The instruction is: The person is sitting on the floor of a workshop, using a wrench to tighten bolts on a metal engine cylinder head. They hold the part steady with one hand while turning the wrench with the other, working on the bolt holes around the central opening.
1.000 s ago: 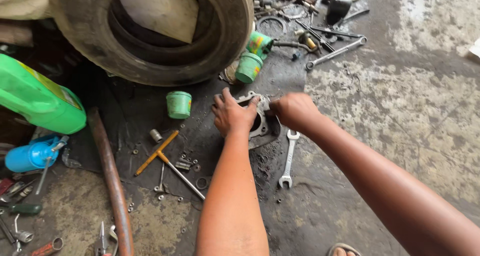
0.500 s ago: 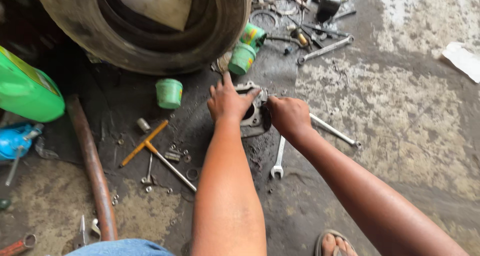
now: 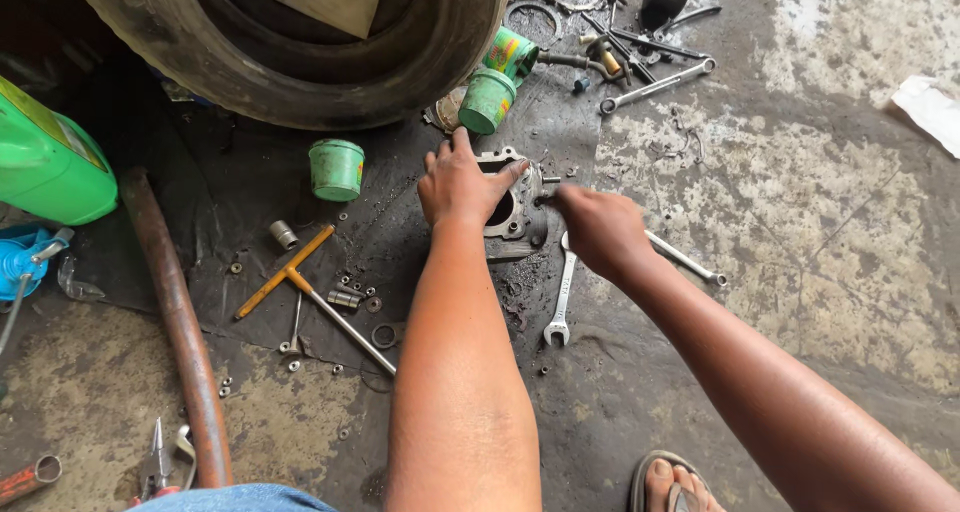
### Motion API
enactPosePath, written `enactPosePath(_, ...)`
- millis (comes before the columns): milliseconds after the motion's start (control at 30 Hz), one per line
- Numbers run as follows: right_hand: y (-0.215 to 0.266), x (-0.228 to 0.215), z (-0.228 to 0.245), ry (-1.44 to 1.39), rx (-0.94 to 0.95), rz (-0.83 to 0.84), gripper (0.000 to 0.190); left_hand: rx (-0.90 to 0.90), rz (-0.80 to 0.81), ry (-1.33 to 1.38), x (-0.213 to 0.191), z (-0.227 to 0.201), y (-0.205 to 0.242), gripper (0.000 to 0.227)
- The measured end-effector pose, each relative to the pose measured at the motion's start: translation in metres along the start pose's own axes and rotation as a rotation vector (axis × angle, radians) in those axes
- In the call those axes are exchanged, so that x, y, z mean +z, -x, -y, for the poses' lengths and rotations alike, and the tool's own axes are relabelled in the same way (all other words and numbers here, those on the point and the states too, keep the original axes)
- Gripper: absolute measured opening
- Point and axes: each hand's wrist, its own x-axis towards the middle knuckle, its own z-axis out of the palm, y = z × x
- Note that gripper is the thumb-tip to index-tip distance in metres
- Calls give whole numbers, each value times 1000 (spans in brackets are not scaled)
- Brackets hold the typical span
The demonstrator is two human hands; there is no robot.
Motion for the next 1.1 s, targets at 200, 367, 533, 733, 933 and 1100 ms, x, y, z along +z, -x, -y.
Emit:
enactPosePath(200,-17,-6,20,13,152,120,4,11,-29,5,2,0,1,108)
enactPosePath(367,11,3,18,-88,50,49,9,19,-58,2,2,2,0,107)
enactPosePath(533,4,20,9,-11,125,146,23,6,-18,-7,4,2,-1,104)
enactPosePath(733,6,22,12,27,111,67,13,23,-104,23,9,1,0,102)
enactPosePath(933,10,6,9,-35,18,45,15,15,-58,-11,8,1,1,93)
enactPosePath(1100,1,5,5,15,160,76,14,26,-41,-27,5,1,-1,96)
